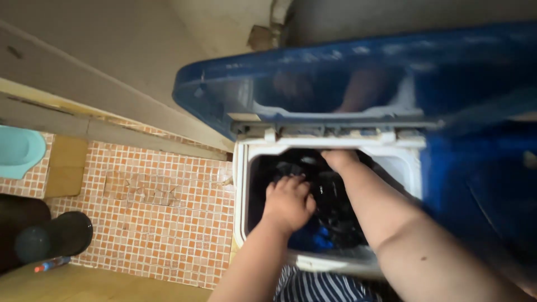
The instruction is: Loading clothes into a twin-tub washing machine and preparing detergent.
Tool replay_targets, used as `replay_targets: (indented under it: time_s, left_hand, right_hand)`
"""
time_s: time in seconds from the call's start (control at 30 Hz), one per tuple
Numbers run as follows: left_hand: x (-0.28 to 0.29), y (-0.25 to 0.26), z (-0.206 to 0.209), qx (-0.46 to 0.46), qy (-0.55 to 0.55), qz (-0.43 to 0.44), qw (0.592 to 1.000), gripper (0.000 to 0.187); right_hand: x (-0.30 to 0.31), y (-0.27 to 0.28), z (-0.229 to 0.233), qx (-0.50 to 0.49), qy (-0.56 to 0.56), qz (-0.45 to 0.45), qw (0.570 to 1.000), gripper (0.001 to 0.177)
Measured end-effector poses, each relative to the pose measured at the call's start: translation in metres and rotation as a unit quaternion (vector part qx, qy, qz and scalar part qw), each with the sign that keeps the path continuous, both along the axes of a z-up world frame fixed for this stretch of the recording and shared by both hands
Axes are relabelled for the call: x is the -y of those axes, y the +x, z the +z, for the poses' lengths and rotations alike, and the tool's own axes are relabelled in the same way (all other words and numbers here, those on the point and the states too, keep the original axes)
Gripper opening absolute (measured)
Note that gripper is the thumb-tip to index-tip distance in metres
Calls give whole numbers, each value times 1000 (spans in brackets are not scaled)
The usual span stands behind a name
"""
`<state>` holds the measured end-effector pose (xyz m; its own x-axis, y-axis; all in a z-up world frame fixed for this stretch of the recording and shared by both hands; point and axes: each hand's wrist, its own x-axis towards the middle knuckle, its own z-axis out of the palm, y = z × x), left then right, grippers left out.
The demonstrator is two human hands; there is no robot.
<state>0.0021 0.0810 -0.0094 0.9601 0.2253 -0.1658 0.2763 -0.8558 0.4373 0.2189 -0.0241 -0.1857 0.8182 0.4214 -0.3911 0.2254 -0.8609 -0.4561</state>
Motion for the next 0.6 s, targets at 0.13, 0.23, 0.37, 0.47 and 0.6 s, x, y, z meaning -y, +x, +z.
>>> replay_targets:
  time_s: [0.13, 0.23, 0.37, 0.47, 0.6]
  left_hand:
    - [-1, 4, 4, -21, -16, 10, 1000, 40]
    - [-2, 2, -2, -1, -21, 8, 1000, 41]
    - [-2, 2, -3, -12, -27, 16, 999, 41]
    - [-1, 1, -2, -18, -22, 16, 999, 42]
    - [-3, -3, -10, -43, -15, 9, 999, 42]
  right_hand:
    - [-14, 16, -30, 48, 19, 56, 997, 68]
    - [-15, 16, -15, 43, -25, 82, 995, 67]
    - [-12, 20, -33, 46, -73, 112, 990, 66]
    - [-8, 20, -60, -248, 4, -114, 962, 56]
    - [-6, -1, -77, -325, 105, -180, 923, 48]
